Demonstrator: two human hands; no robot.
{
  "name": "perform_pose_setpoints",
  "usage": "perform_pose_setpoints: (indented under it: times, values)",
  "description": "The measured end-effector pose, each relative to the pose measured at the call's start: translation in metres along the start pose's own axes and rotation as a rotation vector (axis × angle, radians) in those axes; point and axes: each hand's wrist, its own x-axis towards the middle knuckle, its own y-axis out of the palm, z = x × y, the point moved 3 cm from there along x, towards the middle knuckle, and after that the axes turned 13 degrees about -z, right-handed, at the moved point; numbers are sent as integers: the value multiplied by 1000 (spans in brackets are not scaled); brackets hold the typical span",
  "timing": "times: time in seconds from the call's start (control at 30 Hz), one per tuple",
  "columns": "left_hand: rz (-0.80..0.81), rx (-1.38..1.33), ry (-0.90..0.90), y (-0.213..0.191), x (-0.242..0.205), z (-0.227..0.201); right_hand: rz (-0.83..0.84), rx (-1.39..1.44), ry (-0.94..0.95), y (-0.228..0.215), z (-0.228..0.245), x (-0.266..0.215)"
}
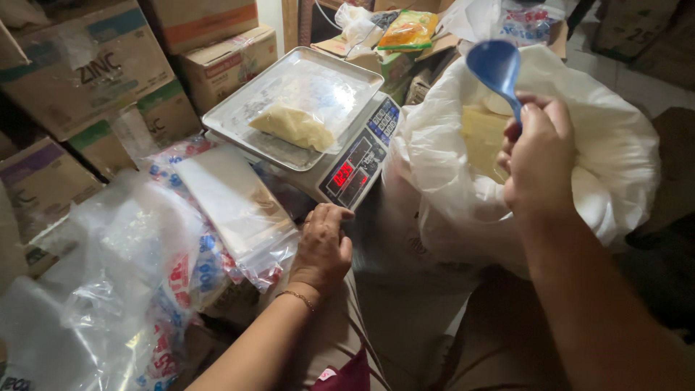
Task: The person scoops a yellow granular material from a large sack into small plastic bags, weighs each bag on a digital scale, and ties the bags shut. The process repeats for multiple bags, with finished packages placed aside.
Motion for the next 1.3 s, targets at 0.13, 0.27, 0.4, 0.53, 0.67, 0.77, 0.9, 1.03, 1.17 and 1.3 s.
perform_pose_setpoints:
  times: [0.13,0.27,0.4,0.53,0.67,0.77,0.9,1.03,1.17,1.3]
  values:
    - [17,8,-2,-1,0,-3,-73,-46,37,-16,-25,-1]
    - [20,16,24,-3,1,-5,-44,-83,106,-21,-43,5]
    - [24,24,8,-4,1,-6,-41,-172,203,-25,-56,18]
    - [41,30,0,-4,1,-6,85,-238,250,-24,-69,27]
    - [47,31,-11,-3,1,-6,206,-536,151,-25,-74,31]
    - [45,23,-8,-3,1,-6,219,-941,-375,-18,-72,37]
    - [51,36,-17,-3,0,-4,224,-854,-166,-21,-101,56]
    - [50,38,-3,0,1,-4,201,-377,269,-34,-131,76]
    - [40,30,-1,-1,1,-2,-14,-47,461,-49,-124,74]
    - [46,35,2,-1,1,-3,-81,-86,317,-61,-88,49]
